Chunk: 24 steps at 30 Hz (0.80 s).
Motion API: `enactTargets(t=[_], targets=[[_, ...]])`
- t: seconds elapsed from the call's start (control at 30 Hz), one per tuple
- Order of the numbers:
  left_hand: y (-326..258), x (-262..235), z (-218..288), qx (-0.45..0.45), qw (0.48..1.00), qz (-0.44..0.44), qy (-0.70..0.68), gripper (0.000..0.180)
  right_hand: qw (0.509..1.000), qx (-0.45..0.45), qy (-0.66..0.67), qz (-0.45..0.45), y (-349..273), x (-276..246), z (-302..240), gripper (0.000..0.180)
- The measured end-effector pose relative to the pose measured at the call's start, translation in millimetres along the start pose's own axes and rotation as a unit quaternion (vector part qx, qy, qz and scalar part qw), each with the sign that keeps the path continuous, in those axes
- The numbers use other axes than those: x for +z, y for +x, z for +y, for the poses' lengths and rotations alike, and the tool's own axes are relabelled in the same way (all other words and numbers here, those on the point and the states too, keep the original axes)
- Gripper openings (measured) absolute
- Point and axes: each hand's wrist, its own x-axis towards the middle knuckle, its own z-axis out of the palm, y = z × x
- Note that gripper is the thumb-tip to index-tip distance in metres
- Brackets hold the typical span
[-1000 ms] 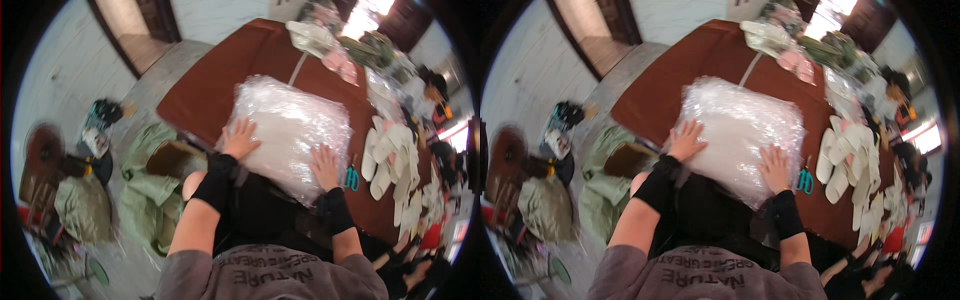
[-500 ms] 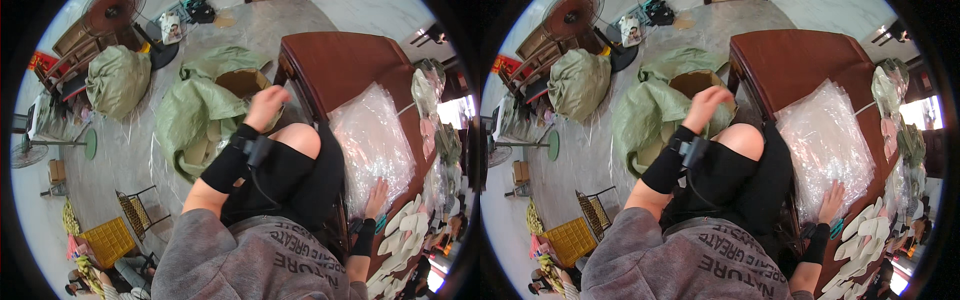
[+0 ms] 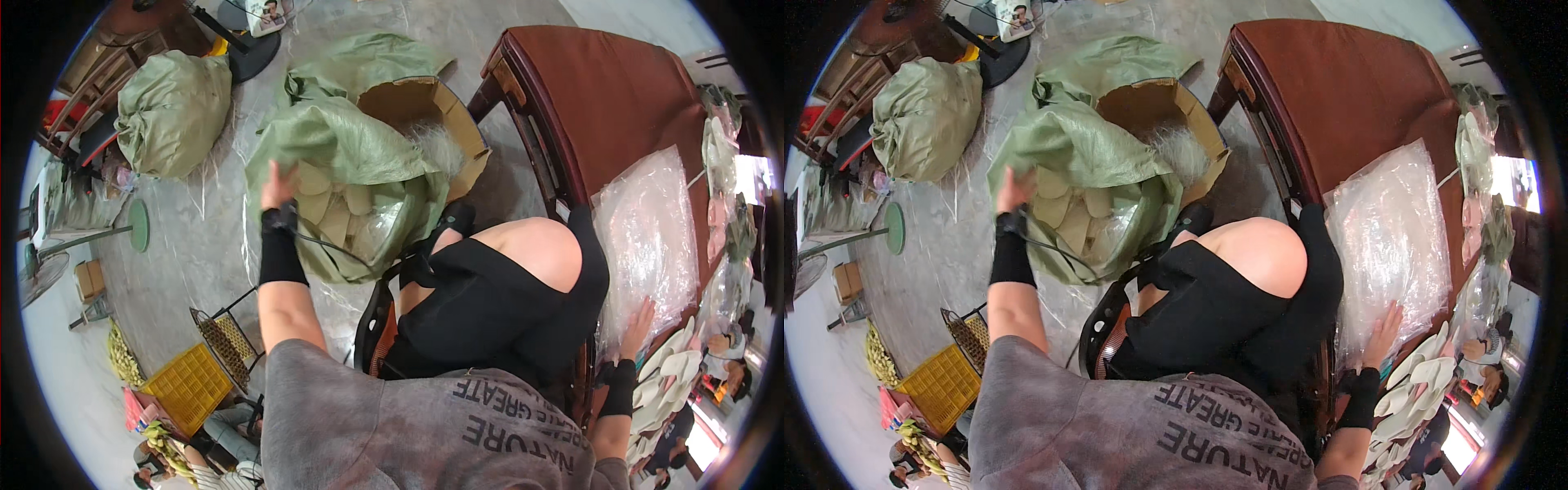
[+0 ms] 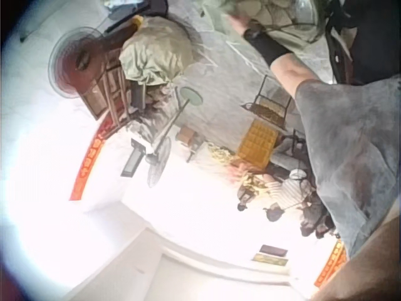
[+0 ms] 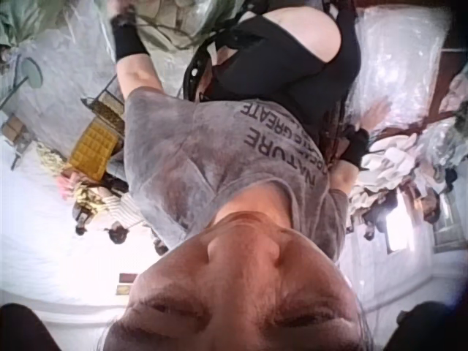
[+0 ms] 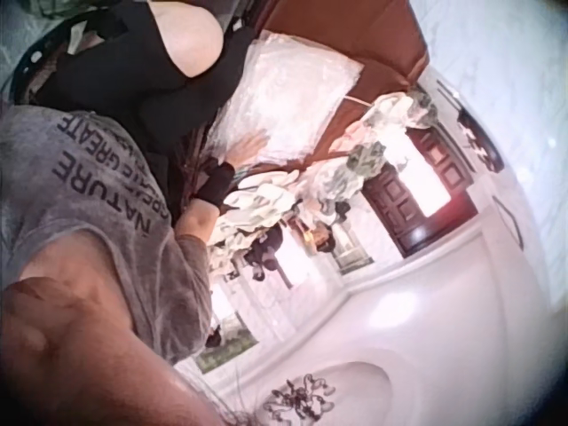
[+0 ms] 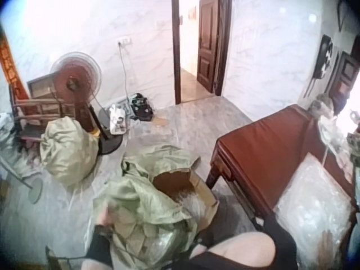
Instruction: Packing pairs of white slippers into clear plastic bags.
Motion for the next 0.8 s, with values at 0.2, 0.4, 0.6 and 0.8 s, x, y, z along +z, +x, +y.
enactTargets(t=[0.2, 0.4, 0.6, 0.8], targets=[[53.9, 110.1, 38.2, 0.12, 0.972, 0.054, 0.193, 0.058, 0.994, 0.075, -0.075, 0.009, -15.5, -45.3, 7.7, 0.051], [122.0, 15.3, -199.2, -0.041, 0.785, 0.158, 0.598, 0.052, 0.998, 0.063, -0.017, -0.013, -7.1, -8.7, -4.6, 0.051], [166.5, 82.0, -267.2, -0.091, 0.906, 0.158, 0.383, 0.041, 0.992, 0.085, -0.09, -0.019, -16.3, -45.0, 5.8, 0.052], [156.8, -18.7, -165.0, -0.106, 0.942, 0.23, 0.22, 0.031, 0.994, 0.092, -0.039, -0.033, -6.9, -16.2, -5.7, 0.054]])
